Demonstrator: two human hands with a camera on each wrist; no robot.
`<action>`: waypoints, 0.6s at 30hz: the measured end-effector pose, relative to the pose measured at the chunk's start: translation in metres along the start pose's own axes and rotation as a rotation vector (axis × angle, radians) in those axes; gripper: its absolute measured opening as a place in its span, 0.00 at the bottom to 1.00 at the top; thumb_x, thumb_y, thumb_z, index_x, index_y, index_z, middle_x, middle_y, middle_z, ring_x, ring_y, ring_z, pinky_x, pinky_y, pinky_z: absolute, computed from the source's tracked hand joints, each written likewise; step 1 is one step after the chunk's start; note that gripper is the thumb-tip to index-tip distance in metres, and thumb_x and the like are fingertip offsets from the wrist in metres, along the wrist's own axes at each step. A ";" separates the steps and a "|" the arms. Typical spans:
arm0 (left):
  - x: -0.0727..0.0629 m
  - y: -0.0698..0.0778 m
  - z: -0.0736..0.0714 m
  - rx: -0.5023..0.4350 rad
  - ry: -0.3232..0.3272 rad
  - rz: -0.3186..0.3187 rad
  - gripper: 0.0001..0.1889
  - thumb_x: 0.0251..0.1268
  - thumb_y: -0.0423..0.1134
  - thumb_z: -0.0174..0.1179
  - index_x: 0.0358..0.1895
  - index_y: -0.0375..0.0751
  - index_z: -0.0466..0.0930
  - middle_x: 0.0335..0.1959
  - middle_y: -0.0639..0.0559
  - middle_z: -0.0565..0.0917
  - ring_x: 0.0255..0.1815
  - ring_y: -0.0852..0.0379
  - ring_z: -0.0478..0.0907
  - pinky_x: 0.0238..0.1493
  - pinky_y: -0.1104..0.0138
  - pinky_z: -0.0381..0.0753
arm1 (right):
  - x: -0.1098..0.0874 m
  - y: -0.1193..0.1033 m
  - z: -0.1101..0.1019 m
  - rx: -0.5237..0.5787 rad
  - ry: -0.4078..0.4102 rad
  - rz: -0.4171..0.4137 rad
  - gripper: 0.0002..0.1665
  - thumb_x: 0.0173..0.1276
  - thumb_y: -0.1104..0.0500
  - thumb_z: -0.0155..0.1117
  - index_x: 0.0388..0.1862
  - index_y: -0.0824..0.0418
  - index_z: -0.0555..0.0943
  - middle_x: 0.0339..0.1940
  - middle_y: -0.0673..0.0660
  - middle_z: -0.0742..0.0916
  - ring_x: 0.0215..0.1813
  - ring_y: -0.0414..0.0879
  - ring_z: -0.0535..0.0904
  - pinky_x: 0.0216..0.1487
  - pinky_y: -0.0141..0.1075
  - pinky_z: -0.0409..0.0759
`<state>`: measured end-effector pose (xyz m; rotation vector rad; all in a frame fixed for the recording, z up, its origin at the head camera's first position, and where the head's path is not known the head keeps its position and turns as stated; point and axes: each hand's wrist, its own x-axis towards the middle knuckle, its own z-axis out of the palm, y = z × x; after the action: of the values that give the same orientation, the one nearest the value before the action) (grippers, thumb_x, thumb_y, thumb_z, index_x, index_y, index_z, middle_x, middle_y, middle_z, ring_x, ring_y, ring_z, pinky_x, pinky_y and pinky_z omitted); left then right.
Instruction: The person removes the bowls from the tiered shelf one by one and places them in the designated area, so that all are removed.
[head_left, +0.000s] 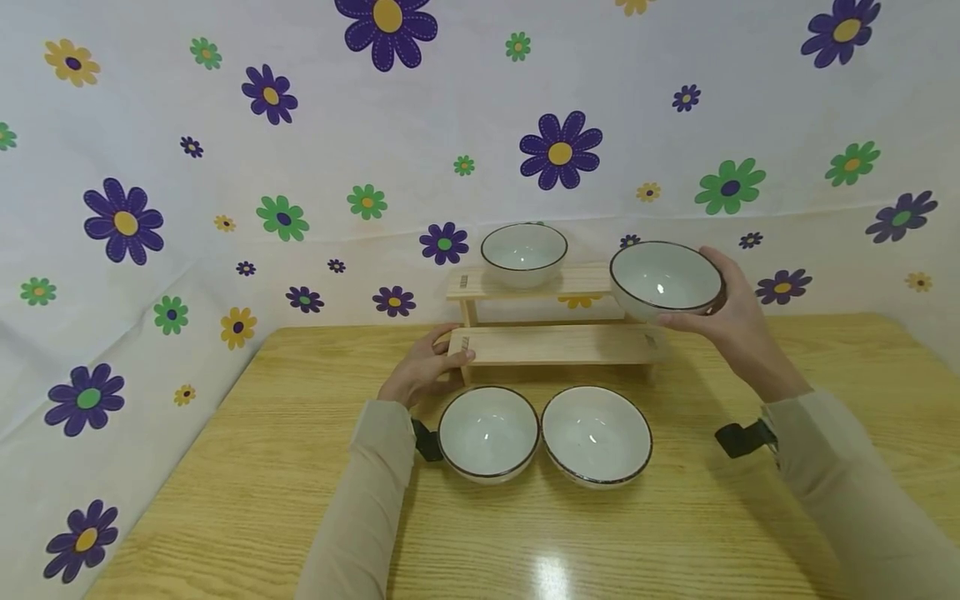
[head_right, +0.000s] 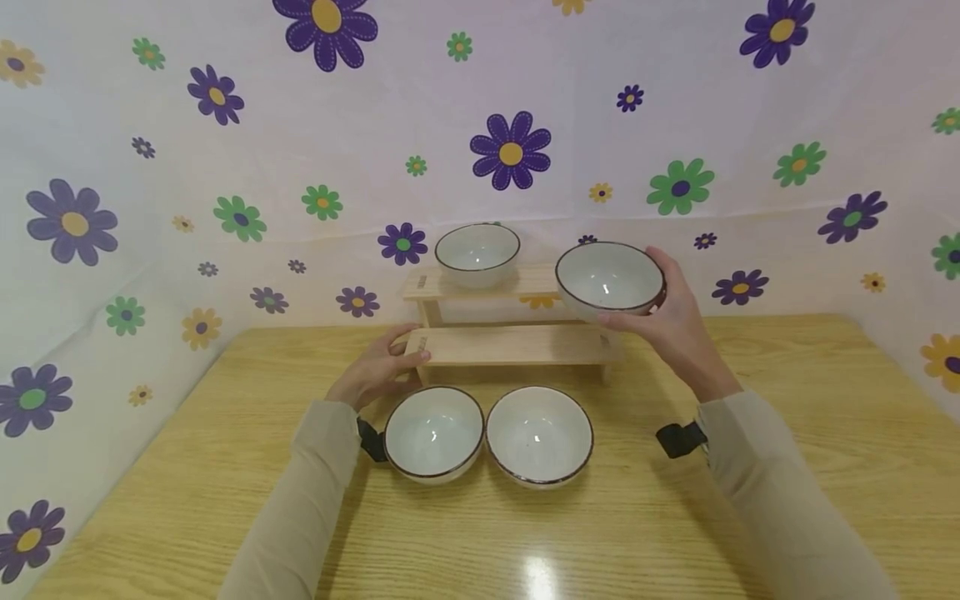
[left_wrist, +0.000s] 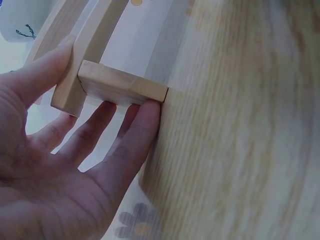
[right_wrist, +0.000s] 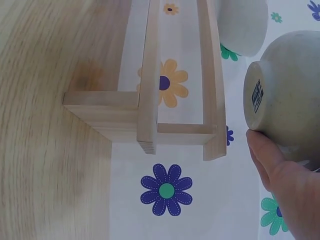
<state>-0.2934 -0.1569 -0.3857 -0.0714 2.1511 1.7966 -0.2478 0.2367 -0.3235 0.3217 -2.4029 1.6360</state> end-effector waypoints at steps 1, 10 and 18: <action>0.000 0.001 0.000 -0.002 0.000 0.000 0.37 0.75 0.35 0.63 0.81 0.50 0.57 0.81 0.36 0.58 0.74 0.37 0.67 0.70 0.43 0.71 | -0.002 0.000 -0.001 0.000 0.000 0.000 0.58 0.68 0.67 0.71 0.85 0.64 0.43 0.79 0.69 0.58 0.70 0.58 0.62 0.53 0.16 0.73; -0.002 0.002 0.001 -0.009 -0.001 0.001 0.36 0.75 0.34 0.63 0.81 0.51 0.58 0.82 0.38 0.58 0.74 0.39 0.67 0.70 0.44 0.71 | -0.013 0.001 -0.006 -0.037 -0.008 -0.002 0.59 0.66 0.68 0.72 0.85 0.63 0.44 0.79 0.69 0.57 0.69 0.60 0.61 0.51 0.15 0.72; -0.002 0.001 0.000 0.003 0.003 0.006 0.36 0.75 0.35 0.63 0.81 0.50 0.58 0.82 0.37 0.56 0.75 0.38 0.66 0.71 0.43 0.70 | -0.022 0.002 -0.010 -0.053 -0.004 -0.020 0.60 0.64 0.70 0.73 0.85 0.62 0.45 0.76 0.69 0.61 0.67 0.53 0.64 0.50 0.15 0.72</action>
<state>-0.2917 -0.1571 -0.3842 -0.0677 2.1583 1.7974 -0.2270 0.2484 -0.3281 0.3387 -2.4337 1.5616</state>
